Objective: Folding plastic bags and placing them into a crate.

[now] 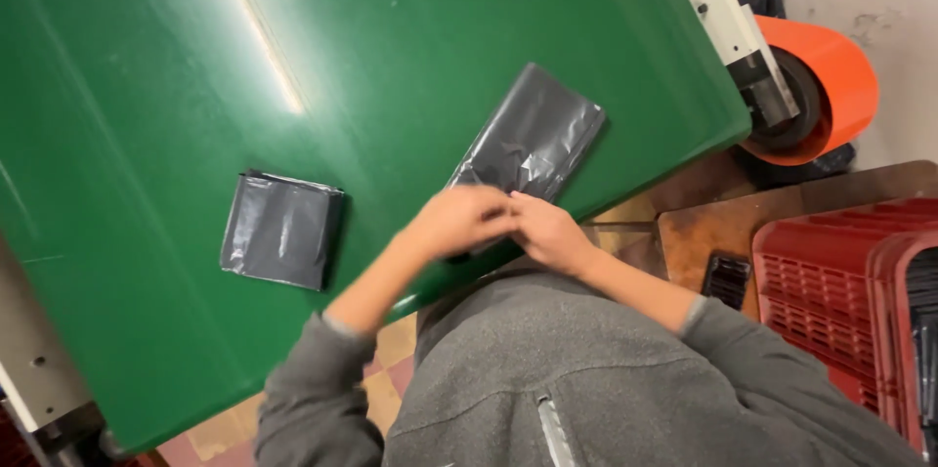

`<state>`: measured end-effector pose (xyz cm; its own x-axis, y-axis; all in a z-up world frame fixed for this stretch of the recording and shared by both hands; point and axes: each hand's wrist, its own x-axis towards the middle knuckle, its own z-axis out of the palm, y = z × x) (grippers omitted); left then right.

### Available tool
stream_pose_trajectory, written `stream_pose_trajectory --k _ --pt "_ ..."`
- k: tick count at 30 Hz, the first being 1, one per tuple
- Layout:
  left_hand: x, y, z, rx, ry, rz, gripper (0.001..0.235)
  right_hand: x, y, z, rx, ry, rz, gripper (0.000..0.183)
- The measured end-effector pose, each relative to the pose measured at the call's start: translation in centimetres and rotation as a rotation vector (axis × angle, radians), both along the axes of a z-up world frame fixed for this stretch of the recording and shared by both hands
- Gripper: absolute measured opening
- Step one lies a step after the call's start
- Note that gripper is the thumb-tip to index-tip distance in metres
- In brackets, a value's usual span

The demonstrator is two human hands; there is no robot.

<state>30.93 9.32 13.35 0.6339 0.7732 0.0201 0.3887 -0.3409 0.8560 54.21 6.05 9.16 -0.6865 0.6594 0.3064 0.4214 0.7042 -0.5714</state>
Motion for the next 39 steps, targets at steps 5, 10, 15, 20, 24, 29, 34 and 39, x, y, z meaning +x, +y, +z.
stream_pose_trajectory --k 5,10,15,20,24,29,34,39 --pt "0.4 9.2 -6.7 -0.635 -0.296 0.058 0.058 4.2 0.7 -4.1 -0.602 0.314 -0.387 0.027" --pt "2.5 10.1 -6.9 -0.631 -0.133 0.408 0.053 5.1 4.6 -1.8 -1.238 1.093 -0.676 0.034" --pt "6.9 8.4 -5.7 0.244 0.368 0.676 0.035 7.3 4.7 -4.1 -1.443 1.096 -0.674 0.035" --pt "8.3 6.2 -2.4 0.449 0.458 0.77 0.02 9.6 3.0 -4.6 -1.037 0.776 -0.714 0.036" --pt "2.9 0.2 -1.7 0.525 0.023 0.645 0.01 5.3 5.8 -0.6 -0.778 0.779 -0.491 0.065" --pt "-13.4 -7.6 2.0 0.472 0.267 1.0 0.019 -12.2 6.2 -1.2 -0.896 0.581 -0.046 0.056" --pt "-25.3 -9.3 -5.7 0.364 0.509 1.266 0.027 -26.1 3.5 -2.8 -1.206 0.51 0.049 0.043" --pt "-27.2 -8.8 -11.5 0.167 0.652 1.185 0.036 -28.5 3.0 -5.1 -1.129 0.291 -0.058 0.047"
